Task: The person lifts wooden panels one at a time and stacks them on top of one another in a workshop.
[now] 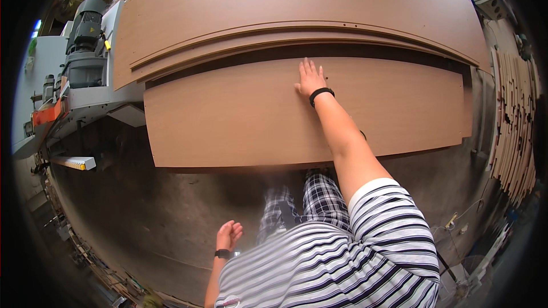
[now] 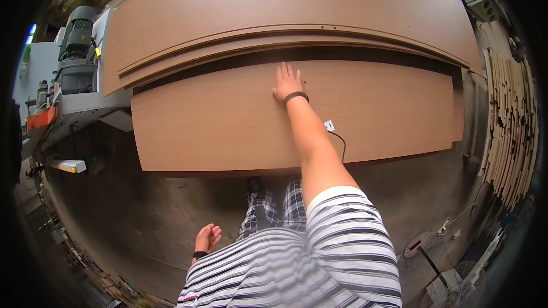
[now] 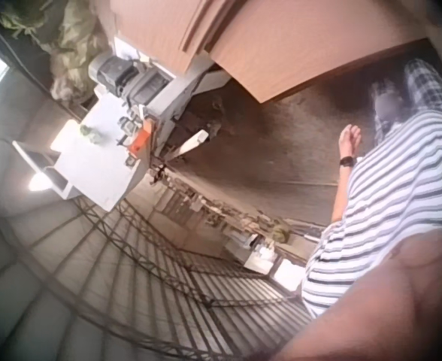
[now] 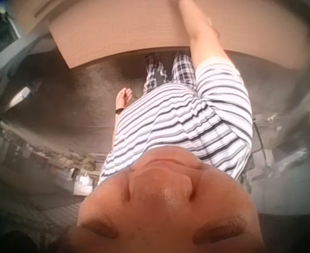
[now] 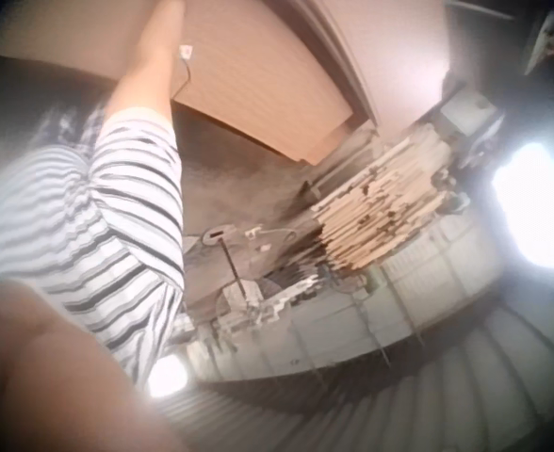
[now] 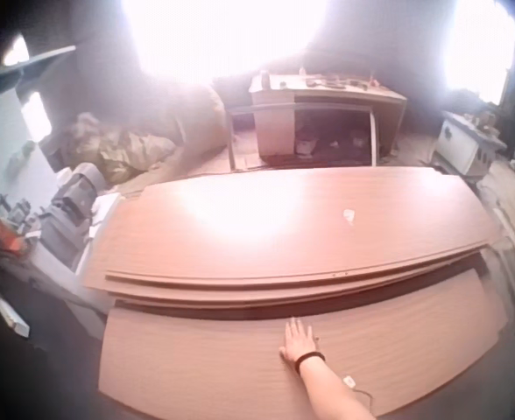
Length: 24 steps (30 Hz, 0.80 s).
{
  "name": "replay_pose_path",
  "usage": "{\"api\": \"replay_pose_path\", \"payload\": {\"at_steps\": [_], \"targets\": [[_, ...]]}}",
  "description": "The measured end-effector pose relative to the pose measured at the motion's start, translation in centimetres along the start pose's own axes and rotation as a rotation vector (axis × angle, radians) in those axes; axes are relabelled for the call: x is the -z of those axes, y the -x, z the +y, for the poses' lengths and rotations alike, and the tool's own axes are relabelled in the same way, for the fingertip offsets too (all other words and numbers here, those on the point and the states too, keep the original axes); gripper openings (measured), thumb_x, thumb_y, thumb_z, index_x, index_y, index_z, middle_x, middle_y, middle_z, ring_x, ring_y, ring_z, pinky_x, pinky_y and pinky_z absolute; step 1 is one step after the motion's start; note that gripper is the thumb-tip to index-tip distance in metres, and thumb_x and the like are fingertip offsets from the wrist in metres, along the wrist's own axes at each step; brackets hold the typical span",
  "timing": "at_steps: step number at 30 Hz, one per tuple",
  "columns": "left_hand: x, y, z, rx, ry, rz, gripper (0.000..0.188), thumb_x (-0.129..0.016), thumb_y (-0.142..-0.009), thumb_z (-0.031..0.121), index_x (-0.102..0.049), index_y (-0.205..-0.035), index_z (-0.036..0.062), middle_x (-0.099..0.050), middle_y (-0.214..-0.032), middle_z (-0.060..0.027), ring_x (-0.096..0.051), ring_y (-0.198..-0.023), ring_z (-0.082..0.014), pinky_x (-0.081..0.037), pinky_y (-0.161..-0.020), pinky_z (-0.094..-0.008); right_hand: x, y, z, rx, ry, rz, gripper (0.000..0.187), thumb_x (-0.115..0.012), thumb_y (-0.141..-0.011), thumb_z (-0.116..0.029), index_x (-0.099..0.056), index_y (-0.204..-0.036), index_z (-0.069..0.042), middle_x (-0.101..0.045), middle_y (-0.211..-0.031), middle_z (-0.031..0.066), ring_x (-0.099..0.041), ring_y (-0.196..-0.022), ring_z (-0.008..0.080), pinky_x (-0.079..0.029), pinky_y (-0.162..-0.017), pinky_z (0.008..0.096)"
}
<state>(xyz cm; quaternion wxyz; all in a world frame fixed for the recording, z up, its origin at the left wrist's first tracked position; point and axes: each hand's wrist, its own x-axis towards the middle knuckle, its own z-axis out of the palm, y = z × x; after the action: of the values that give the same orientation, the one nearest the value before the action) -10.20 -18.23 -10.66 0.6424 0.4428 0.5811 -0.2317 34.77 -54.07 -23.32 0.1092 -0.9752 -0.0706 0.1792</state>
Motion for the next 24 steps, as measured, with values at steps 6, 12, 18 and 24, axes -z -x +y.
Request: {"api": "replay_pose_path", "payload": {"at_steps": [6,12,18,24], "targets": [[-1.5,0.7,1.2,-0.016,-0.027,0.013,0.033,-0.043,-0.088,0.023,-0.043,-0.112,0.0004,-0.056,-0.1,-0.0144,-0.058,-0.085,-0.0208,-0.049,-0.073,-0.032,1.3,-1.2,-0.2,-0.055,0.048,-0.034,0.094,-0.067,-0.065,-0.04,-0.013,-0.134,-0.007,-0.013,-0.141,0.0084,-0.01,-0.13,0.0222,-0.013,-0.103,0.047],[-2.3,0.6,3.4,-0.085,-0.032,-0.01,0.033,-0.042,-0.089,0.023,-0.043,-0.113,0.0003,-0.055,-0.102,-0.0155,-0.058,-0.088,-0.0207,-0.049,-0.075,-0.0307,2.0,0.5,0.4,0.014,0.053,-0.122,0.086,-0.065,-0.068,-0.036,-0.016,-0.133,-0.008,-0.012,-0.141,0.0096,-0.012,-0.13,0.0224,-0.013,-0.103,0.0481],[-3.7,0.3,4.7,-0.132,-0.112,-0.056,0.033,-0.045,-0.087,0.024,-0.045,-0.111,0.001,-0.056,-0.102,-0.0159,-0.058,-0.089,-0.0211,-0.048,-0.075,-0.0306,0.9,7.9,2.4,0.088,-0.149,-0.199,0.068,-0.059,-0.075,-0.028,-0.025,-0.13,-0.007,-0.029,-0.134,0.0146,-0.027,-0.124,0.0267,-0.018,-0.101,0.0479],[-2.8,-0.7,4.9,-0.185,-0.097,-0.031,0.029,-0.046,-0.087,0.023,-0.047,-0.108,0.0032,-0.058,-0.096,-0.0112,-0.059,-0.083,-0.0175,-0.049,-0.07,-0.0283,-3.0,21.4,5.8,0.128,-0.368,-0.149,0.041,-0.058,-0.072,-0.019,-0.047,-0.107,0.0,-0.054,-0.099,0.0224,-0.052,-0.092,0.0346,-0.043,-0.078,0.0401]]}}
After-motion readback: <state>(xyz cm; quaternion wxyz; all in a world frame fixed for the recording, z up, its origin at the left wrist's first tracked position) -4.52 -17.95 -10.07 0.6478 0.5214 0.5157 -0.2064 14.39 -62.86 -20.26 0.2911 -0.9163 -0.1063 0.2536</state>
